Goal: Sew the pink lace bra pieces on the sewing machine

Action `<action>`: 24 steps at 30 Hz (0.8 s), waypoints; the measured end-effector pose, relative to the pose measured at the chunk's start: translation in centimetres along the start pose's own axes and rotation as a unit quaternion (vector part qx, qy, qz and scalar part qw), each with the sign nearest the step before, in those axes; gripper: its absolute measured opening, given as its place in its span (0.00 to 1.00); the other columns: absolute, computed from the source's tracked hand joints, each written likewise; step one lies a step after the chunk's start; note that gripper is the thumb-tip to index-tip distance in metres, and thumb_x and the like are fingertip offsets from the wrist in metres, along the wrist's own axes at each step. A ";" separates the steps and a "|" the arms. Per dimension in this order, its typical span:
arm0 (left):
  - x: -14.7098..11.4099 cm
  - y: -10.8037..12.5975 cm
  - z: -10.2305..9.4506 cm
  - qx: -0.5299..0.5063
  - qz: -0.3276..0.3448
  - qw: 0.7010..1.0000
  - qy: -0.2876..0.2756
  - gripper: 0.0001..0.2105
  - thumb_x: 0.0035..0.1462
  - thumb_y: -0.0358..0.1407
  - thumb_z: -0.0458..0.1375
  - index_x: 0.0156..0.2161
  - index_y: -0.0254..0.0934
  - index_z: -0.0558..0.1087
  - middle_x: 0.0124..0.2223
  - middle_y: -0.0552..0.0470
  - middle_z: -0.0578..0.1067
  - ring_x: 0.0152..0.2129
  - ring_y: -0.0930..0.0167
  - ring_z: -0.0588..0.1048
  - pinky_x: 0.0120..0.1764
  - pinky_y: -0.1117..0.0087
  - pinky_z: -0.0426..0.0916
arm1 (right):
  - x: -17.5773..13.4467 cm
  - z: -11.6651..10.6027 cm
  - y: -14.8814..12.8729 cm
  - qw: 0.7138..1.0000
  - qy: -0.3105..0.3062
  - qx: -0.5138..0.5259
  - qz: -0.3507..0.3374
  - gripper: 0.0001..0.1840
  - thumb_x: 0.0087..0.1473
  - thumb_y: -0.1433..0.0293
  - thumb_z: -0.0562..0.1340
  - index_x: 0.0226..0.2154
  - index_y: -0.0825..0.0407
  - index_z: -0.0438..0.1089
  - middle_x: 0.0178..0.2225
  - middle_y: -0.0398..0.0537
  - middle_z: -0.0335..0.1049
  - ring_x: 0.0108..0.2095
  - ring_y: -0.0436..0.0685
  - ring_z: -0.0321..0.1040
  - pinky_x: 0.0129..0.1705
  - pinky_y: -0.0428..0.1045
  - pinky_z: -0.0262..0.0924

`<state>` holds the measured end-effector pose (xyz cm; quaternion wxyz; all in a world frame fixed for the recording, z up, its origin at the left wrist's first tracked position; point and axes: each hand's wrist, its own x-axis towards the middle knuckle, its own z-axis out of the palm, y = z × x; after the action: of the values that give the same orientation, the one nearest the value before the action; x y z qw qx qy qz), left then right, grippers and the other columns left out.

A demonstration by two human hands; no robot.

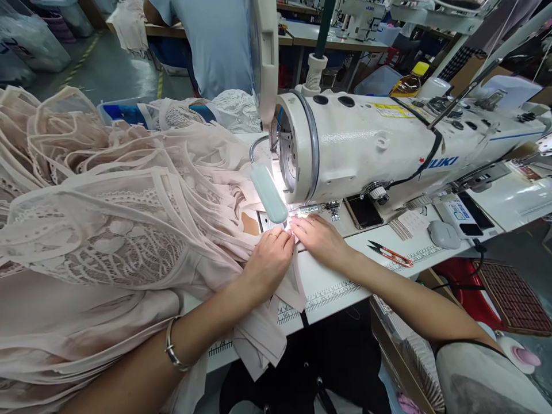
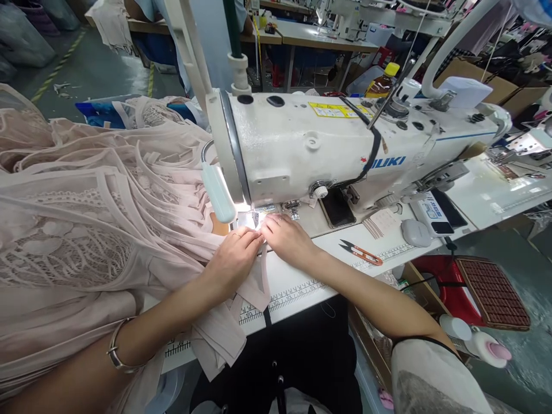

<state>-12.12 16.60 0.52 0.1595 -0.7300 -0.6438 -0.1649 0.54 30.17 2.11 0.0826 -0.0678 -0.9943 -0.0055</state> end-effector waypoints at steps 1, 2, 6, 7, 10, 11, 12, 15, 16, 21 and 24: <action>0.0 0.1 0.3 0.003 0.002 1.000 0.011 0.12 0.69 0.25 0.47 0.45 0.29 0.74 0.41 0.43 0.79 0.41 0.63 0.76 0.45 0.62 0.73 | 0.0 0.0 0.4 1.000 -0.017 0.012 0.009 0.20 0.65 0.80 0.49 0.50 0.56 0.73 0.50 0.58 0.75 0.51 0.62 0.68 0.52 0.56 0.64; 0.0 0.2 0.5 0.007 0.005 1.000 0.021 0.13 0.69 0.25 0.47 0.48 0.27 0.74 0.44 0.41 0.79 0.45 0.62 0.76 0.49 0.61 0.72 | 0.0 0.0 0.8 0.999 -0.036 0.022 0.022 0.21 0.65 0.80 0.49 0.52 0.55 0.72 0.53 0.57 0.74 0.51 0.62 0.69 0.50 0.56 0.65; -0.1 0.4 1.0 0.008 0.007 1.000 0.007 0.17 0.68 0.23 0.44 0.54 0.22 0.71 0.51 0.34 0.78 0.51 0.60 0.75 0.55 0.57 0.69 | -0.1 0.3 1.8 0.993 -0.076 0.054 0.072 0.26 0.63 0.80 0.50 0.58 0.50 0.69 0.58 0.53 0.71 0.50 0.62 0.71 0.49 0.57 0.67; 0.0 0.4 0.9 0.006 0.006 1.000 -0.005 0.17 0.68 0.22 0.44 0.54 0.22 0.71 0.52 0.33 0.78 0.52 0.59 0.75 0.55 0.56 0.69 | -0.2 0.5 1.9 0.992 -0.074 0.062 0.077 0.26 0.63 0.80 0.50 0.59 0.50 0.69 0.58 0.53 0.72 0.49 0.62 0.71 0.49 0.57 0.67; 0.1 0.4 0.7 0.006 0.008 1.000 -0.028 0.18 0.67 0.22 0.43 0.54 0.20 0.71 0.52 0.32 0.78 0.52 0.59 0.76 0.55 0.56 0.70 | -0.2 0.7 1.8 0.992 -0.059 0.071 0.088 0.26 0.63 0.79 0.49 0.58 0.50 0.70 0.55 0.54 0.73 0.49 0.63 0.71 0.49 0.57 0.67; 0.2 0.4 0.6 0.009 0.010 0.999 -0.030 0.19 0.67 0.22 0.42 0.54 0.20 0.71 0.52 0.32 0.78 0.51 0.58 0.76 0.55 0.56 0.70 | -0.2 0.7 1.7 0.992 -0.059 0.069 0.091 0.26 0.63 0.79 0.49 0.58 0.50 0.71 0.55 0.54 0.74 0.49 0.63 0.71 0.49 0.57 0.67; 0.2 0.4 0.6 0.013 0.012 0.999 -0.028 0.19 0.67 0.22 0.42 0.54 0.20 0.71 0.52 0.32 0.78 0.51 0.58 0.76 0.55 0.55 0.70 | -0.1 0.7 1.6 0.991 -0.062 0.066 0.093 0.27 0.63 0.80 0.49 0.58 0.50 0.70 0.55 0.54 0.74 0.49 0.63 0.71 0.48 0.57 0.67; 0.2 0.3 0.7 0.018 0.017 1.000 -0.014 0.19 0.67 0.22 0.43 0.55 0.18 0.71 0.53 0.31 0.77 0.51 0.57 0.76 0.55 0.55 0.71 | 0.1 0.3 1.4 0.989 -0.084 0.059 0.103 0.28 0.62 0.80 0.48 0.59 0.50 0.70 0.55 0.54 0.74 0.47 0.62 0.71 0.44 0.55 0.67; 0.1 0.2 0.8 0.015 0.018 1.000 -0.011 0.18 0.66 0.21 0.43 0.55 0.18 0.71 0.53 0.30 0.77 0.51 0.57 0.76 0.55 0.55 0.71 | 0.1 0.2 1.3 0.988 -0.088 0.059 0.108 0.28 0.62 0.80 0.48 0.59 0.50 0.70 0.55 0.54 0.74 0.47 0.62 0.71 0.42 0.55 0.67; 0.0 0.0 1.0 -0.002 0.007 1.000 -0.013 0.19 0.67 0.22 0.43 0.56 0.20 0.71 0.54 0.31 0.77 0.53 0.58 0.75 0.57 0.53 0.70 | 0.4 -0.4 1.1 0.986 -0.081 0.079 0.125 0.26 0.63 0.78 0.48 0.57 0.49 0.71 0.51 0.52 0.76 0.47 0.61 0.70 0.37 0.52 0.64; 0.0 -0.1 1.1 -0.011 0.004 1.000 -0.018 0.19 0.67 0.22 0.44 0.57 0.22 0.70 0.55 0.31 0.76 0.54 0.57 0.75 0.57 0.52 0.71 | 0.5 -0.5 1.0 0.984 -0.074 0.099 0.128 0.25 0.64 0.77 0.48 0.57 0.49 0.70 0.52 0.52 0.75 0.48 0.60 0.70 0.40 0.51 0.64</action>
<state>-12.16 17.14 -0.46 0.1401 -0.7373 -0.6417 -0.1581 0.24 31.24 2.67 0.0155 -0.1860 -0.9764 0.1089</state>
